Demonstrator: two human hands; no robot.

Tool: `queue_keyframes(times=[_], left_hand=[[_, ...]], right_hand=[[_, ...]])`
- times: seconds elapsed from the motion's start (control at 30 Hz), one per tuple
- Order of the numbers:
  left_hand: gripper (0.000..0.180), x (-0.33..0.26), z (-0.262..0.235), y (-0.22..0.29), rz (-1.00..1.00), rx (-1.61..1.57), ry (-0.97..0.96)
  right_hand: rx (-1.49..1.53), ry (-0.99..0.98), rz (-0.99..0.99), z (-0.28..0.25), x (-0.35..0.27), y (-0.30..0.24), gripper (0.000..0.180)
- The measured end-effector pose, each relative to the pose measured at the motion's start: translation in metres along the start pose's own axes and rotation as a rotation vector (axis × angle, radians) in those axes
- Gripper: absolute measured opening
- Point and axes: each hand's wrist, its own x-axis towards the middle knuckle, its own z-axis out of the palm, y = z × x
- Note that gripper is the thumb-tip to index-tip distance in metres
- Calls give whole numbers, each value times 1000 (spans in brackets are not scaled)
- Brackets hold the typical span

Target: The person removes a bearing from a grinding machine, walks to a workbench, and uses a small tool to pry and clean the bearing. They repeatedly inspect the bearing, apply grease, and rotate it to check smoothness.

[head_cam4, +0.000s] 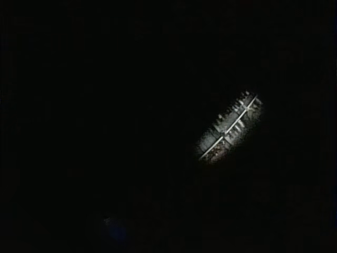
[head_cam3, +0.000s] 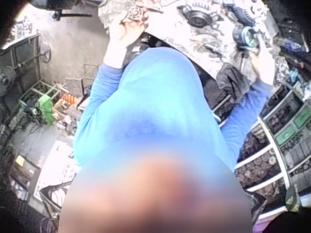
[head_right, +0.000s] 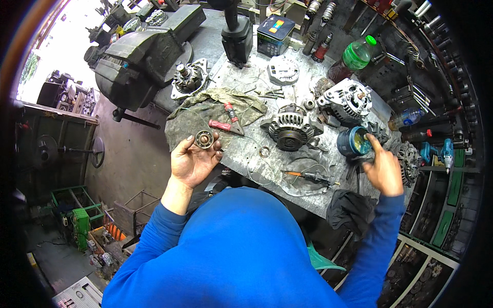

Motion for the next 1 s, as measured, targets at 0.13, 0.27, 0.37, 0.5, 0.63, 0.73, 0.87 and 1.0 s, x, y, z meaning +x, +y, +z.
queue_keyframes(times=[0.13, 0.27, 0.37, 0.5, 0.63, 0.73, 0.87, 1.0], left_hand=[[34, 11, 8, -12, -33, 86, 8], [33, 25, 25, -26, -145, 100, -29], [29, 28, 33, -33, -168, 141, -48], [27, 22, 36, -35, -119, 257, -11], [24, 18, 38, -33, -88, 313, 17], [19, 16, 40, -32, -70, 357, 37], [16, 14, 41, -34, -37, 405, 70], [21, 11, 38, -32, -46, 398, 75]], right_hand=[[1104, -6, -125, 20, -37, -74, 70], [1551, -286, -347, 61, -29, -156, 73], [1550, -313, -425, 69, -23, -180, 79], [1439, -276, -442, 62, -22, -182, 81], [1113, -19, -526, 60, -25, -193, 79], [825, 193, -497, 62, -29, -207, 76], [560, 421, -477, 63, -33, -217, 72], [1087, 326, -509, 67, -23, -218, 71]])
